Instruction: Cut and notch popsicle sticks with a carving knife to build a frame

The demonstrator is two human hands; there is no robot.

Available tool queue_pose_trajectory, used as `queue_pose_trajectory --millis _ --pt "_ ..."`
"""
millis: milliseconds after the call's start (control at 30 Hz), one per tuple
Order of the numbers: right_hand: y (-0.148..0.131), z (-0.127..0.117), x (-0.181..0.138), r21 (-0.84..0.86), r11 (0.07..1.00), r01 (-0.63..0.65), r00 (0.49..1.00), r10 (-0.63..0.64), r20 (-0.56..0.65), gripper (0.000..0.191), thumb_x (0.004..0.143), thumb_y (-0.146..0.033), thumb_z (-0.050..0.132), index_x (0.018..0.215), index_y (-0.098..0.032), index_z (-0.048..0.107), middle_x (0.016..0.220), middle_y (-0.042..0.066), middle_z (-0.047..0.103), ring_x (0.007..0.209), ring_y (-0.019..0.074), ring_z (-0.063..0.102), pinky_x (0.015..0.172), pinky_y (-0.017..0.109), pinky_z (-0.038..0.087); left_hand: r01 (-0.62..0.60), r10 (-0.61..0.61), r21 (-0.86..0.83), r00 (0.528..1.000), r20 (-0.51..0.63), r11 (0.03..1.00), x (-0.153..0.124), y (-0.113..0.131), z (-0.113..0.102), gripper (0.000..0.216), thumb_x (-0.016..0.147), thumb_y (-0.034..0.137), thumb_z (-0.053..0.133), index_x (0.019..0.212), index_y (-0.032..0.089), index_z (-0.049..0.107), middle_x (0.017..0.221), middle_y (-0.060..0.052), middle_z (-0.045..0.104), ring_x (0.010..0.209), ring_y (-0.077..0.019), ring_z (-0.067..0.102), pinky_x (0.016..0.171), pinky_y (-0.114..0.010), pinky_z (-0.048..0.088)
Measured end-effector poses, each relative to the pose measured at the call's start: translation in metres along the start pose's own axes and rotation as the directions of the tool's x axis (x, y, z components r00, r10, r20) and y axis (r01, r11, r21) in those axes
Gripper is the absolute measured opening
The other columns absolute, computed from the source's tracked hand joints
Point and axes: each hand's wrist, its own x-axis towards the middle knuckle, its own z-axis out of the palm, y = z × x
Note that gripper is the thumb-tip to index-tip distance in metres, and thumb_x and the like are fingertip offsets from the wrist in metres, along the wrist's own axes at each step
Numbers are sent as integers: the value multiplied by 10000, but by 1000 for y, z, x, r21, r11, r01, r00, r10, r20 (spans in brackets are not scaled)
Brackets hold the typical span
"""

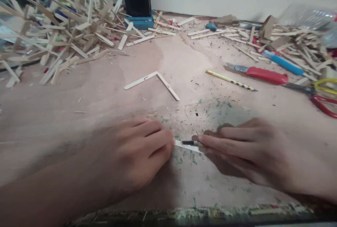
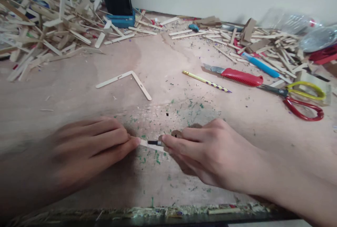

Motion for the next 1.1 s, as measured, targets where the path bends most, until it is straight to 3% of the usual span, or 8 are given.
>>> queue_pose_trajectory --millis 133,333,433,633,767,900,1000,1100 --pt "1 3 0 76 997 -31 998 35 -58 256 1286 -253 536 1303 -149 769 852 -15 688 610 107 568 569 304 415 9 -9 -10 1000 26 1000 -5 1 3 465 1277 96 341 1184 122 796 1018 -15 796 922 -214 690 889 -390 600" --pt "11 8 -6 -74 993 94 993 -98 -61 334 1303 -242 437 1427 -115 720 806 -24 605 613 137 491 551 344 349 7 -7 -12 999 -36 1000 -7 2 10 476 1264 89 353 1105 137 799 976 -18 799 865 -210 705 829 -372 601" --pt "13 11 -5 60 997 40 995 -35 -89 205 1252 -207 610 1396 -147 743 859 -25 668 639 105 551 569 317 377 11 -11 -9 1000 0 1000 -6 2 5 447 1263 92 374 1106 138 791 993 -22 808 891 -208 721 855 -363 621" --pt "15 9 1 254 967 -14 999 24 -37 208 1257 -212 615 1351 -141 787 899 8 745 722 102 675 628 269 447 22 -22 5 999 -33 1000 -9 1 11 469 1283 125 318 1124 159 758 1016 -19 803 907 -206 708 856 -367 608" --pt "19 11 -3 150 987 52 996 -40 -81 228 1258 -225 607 1412 -154 759 895 -10 700 677 101 597 593 278 414 29 -29 -2 991 -132 1000 -10 1 21 456 1284 137 337 1107 161 756 975 -16 782 878 -207 700 813 -380 588" --pt "21 13 -5 22 996 92 990 -89 -106 239 1243 -191 616 1454 -165 727 861 -40 636 632 111 495 567 300 375 -2 1 -23 999 -48 1000 -6 -1 11 453 1268 112 363 1081 142 775 964 -29 782 863 -208 710 802 -370 611" --pt "20 12 -3 139 988 65 994 -52 -93 208 1240 -185 637 1408 -152 754 901 -14 703 686 103 593 605 288 409 -1 2 -11 1000 18 1000 -5 -1 5 429 1265 104 373 1129 133 779 993 -28 792 895 -207 717 831 -363 626" --pt "19 10 -1 239 971 16 999 -4 -48 204 1247 -214 639 1373 -137 781 901 11 744 723 110 670 641 280 443 9 -8 9 997 -76 1000 -9 -1 12 473 1280 133 341 1109 147 782 967 -17 781 877 -211 702 814 -382 602"
